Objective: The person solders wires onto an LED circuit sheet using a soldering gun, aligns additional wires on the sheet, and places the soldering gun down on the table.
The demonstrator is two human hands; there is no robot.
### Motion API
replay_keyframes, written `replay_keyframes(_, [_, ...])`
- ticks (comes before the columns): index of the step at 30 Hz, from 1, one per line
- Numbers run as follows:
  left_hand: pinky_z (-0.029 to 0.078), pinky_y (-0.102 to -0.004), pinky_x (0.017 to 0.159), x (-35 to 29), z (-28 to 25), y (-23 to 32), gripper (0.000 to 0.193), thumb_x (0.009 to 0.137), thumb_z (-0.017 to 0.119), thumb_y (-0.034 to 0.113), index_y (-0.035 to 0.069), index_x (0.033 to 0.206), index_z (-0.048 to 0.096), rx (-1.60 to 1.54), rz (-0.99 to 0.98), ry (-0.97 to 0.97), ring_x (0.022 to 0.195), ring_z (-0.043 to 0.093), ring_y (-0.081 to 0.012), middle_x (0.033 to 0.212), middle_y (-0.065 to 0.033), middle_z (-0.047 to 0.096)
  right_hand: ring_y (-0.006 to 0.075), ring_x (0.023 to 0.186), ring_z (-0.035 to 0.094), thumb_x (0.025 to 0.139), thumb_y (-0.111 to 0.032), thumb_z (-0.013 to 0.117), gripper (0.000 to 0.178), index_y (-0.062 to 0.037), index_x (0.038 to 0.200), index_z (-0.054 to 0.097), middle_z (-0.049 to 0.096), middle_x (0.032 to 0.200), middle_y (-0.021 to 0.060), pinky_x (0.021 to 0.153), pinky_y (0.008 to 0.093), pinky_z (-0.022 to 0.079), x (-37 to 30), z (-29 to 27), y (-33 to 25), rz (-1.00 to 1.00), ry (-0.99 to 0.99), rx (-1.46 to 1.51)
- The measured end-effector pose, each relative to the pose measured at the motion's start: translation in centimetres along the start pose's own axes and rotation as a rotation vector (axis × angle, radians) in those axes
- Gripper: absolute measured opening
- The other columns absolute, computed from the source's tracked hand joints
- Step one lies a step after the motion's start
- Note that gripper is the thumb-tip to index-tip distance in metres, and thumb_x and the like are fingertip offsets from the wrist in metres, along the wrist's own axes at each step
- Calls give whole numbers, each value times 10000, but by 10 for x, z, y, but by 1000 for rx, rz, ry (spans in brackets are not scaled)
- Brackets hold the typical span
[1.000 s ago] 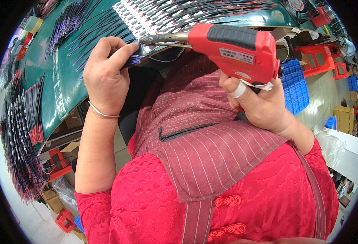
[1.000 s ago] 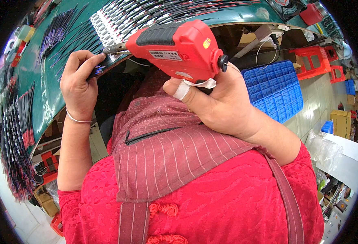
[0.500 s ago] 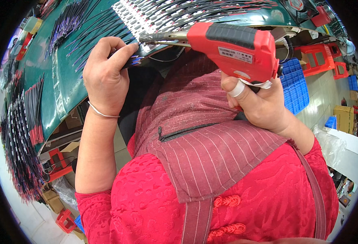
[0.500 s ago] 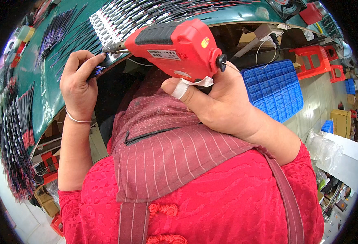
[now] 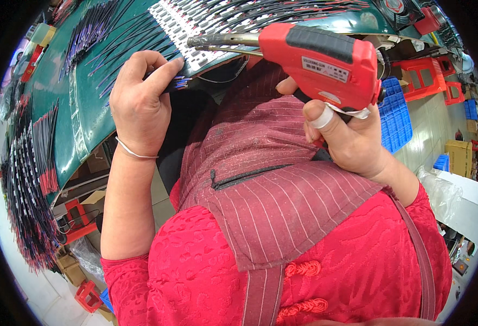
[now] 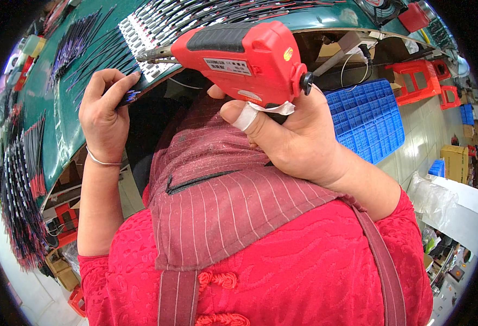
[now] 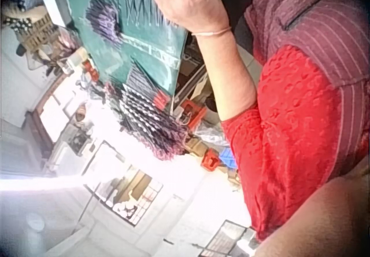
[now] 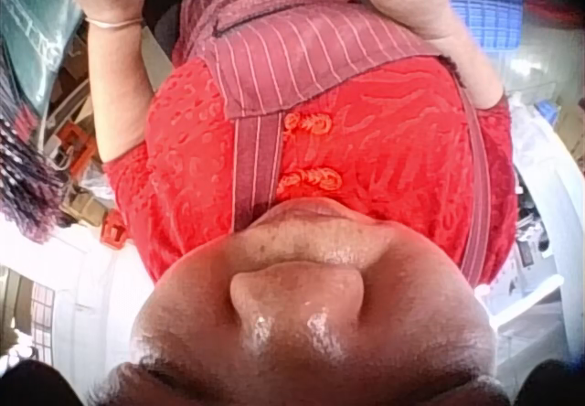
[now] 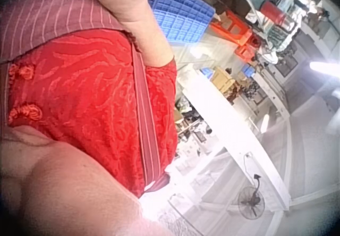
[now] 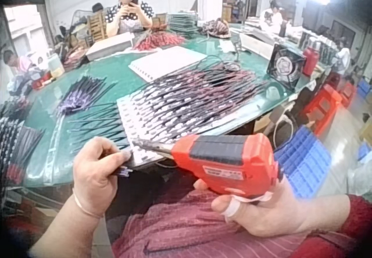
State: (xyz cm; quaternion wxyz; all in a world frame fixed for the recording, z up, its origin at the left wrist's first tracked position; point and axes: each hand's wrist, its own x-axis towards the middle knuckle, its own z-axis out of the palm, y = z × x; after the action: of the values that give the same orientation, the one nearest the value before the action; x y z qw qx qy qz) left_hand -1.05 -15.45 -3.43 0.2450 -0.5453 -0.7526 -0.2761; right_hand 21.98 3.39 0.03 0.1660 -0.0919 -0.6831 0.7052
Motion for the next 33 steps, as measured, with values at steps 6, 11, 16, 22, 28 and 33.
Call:
replay_keyframes(6, [501,-339,692,1,-5,2,482,580,650,-111,95,1001,760,87,127,100,806,606,-243,911,-66,629,16,742,562,948,-8,651,310,-27,1256,617,706,1130,54,609,185,453,1,1,5,-81,22,-6])
replay_keyframes(11, [496,-330,695,-8,-2,-3,506,625,657,-116,86,1077,763,-72,90,148,802,597,-221,936,-72,620,13,729,554,950,-14,652,306,-32,1254,619,705,1127,50,600,185,448,0,-1,4,-64,8,-12])
replay_keyframes(16, [506,-348,732,-9,-1,-2,487,746,690,-74,76,1208,714,-171,18,142,796,573,-231,910,-86,541,78,654,548,997,-156,613,281,10,1220,574,664,1185,146,601,258,496,-1,-1,2,-71,-13,-96])
replay_keyframes(22, [494,-332,788,-8,-4,5,613,815,632,-74,127,1393,596,25,32,40,825,526,-238,936,-91,486,27,765,582,951,-32,661,280,-37,1229,635,704,1115,51,615,186,468,-1,-1,2,-50,42,-15])
replay_keyframes(28, [504,-316,747,-6,-10,8,678,649,562,-163,104,1260,686,-5,19,-42,781,559,-246,884,-95,512,53,852,611,948,-34,666,272,-33,1219,640,701,1115,55,664,205,498,-5,-2,-4,-35,39,32])
replay_keyframes(33, [517,-323,717,-8,-10,6,525,644,584,-176,58,1095,717,-56,7,-10,779,623,-253,880,-97,600,95,665,549,1001,-137,593,270,33,1209,570,652,1217,183,625,277,500,-12,-9,-11,-60,-54,-187])
